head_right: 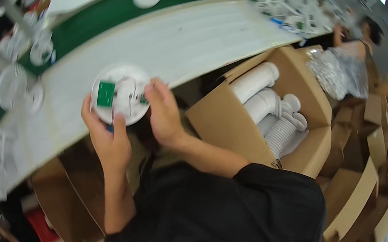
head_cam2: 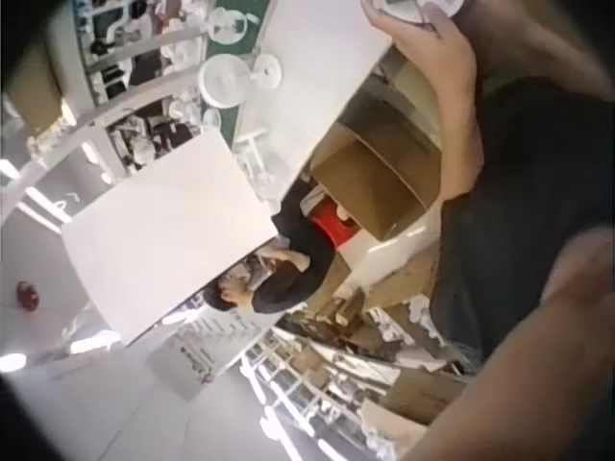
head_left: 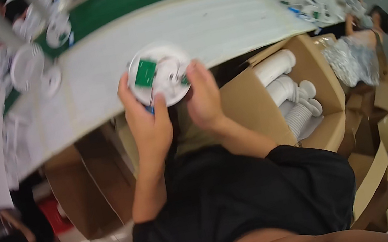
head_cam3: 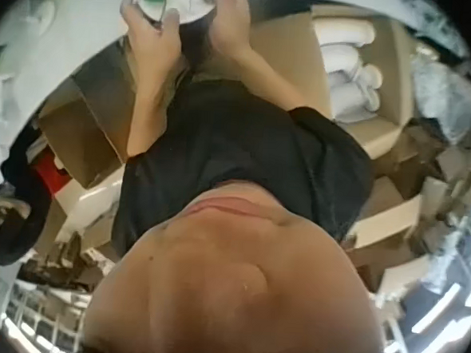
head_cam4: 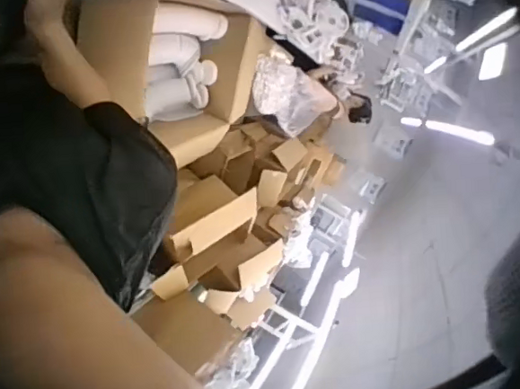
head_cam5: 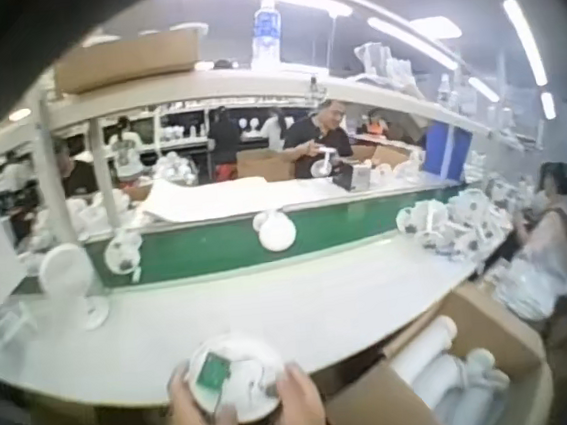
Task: Assemble small portable electric fans on a production line, including installing batteries and circuit boards.
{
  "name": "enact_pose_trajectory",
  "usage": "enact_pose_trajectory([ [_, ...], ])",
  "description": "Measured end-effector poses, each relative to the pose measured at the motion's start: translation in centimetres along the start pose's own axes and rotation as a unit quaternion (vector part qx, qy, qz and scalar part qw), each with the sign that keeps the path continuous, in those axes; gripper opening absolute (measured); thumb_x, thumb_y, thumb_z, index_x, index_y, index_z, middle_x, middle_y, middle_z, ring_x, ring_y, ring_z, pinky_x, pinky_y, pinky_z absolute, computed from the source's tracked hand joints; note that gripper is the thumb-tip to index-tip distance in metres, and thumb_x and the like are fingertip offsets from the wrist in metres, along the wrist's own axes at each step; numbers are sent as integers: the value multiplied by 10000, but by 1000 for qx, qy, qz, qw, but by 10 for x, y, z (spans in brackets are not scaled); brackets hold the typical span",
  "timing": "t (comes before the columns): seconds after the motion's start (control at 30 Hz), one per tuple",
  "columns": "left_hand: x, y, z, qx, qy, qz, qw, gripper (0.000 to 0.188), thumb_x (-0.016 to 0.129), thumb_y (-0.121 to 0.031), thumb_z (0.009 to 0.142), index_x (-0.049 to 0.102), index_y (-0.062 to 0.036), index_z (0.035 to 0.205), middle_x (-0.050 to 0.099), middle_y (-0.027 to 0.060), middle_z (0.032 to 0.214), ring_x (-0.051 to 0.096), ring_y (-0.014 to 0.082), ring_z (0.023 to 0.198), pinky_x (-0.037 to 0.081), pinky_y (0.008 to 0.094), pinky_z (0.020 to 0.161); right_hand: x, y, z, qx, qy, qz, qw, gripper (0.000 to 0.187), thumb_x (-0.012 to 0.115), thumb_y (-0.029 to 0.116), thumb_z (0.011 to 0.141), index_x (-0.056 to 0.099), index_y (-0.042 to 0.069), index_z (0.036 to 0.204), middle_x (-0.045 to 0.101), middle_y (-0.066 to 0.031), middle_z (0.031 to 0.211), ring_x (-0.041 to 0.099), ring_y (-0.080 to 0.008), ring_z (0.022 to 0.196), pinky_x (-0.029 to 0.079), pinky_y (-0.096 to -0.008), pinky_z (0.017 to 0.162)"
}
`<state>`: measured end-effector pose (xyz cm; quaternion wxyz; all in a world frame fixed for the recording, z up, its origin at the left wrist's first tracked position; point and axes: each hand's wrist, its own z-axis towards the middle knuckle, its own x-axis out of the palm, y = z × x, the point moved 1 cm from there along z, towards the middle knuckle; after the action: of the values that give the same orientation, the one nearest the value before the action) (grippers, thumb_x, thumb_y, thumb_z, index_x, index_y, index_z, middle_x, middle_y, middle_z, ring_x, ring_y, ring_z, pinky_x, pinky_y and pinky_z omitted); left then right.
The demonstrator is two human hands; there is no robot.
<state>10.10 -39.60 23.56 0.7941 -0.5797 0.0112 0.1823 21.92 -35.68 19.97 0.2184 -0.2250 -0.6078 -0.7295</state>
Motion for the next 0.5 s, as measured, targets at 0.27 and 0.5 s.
enact_pose_trajectory([
  [0.27,-9,15,-29,19,-57,63,996,437,597,0,806,522,-41,1235,508,200,1331,519,271,1166,396,336,995,-2,4,-25,73,65,71,993,214,389,137,1037,483,-3,1169,586,-97,1060,573,-129,948,482,-269,847],
  [0.5,-27,4,-21,135,-68,127,980,382,633,-12,753,598,-43,1132,509,166,1340,524,301,1148,402,364,991,13,4,-36,100,33,89,990,193,379,141,1036,497,8,1110,565,-66,989,535,-97,875,489,-254,820],
])
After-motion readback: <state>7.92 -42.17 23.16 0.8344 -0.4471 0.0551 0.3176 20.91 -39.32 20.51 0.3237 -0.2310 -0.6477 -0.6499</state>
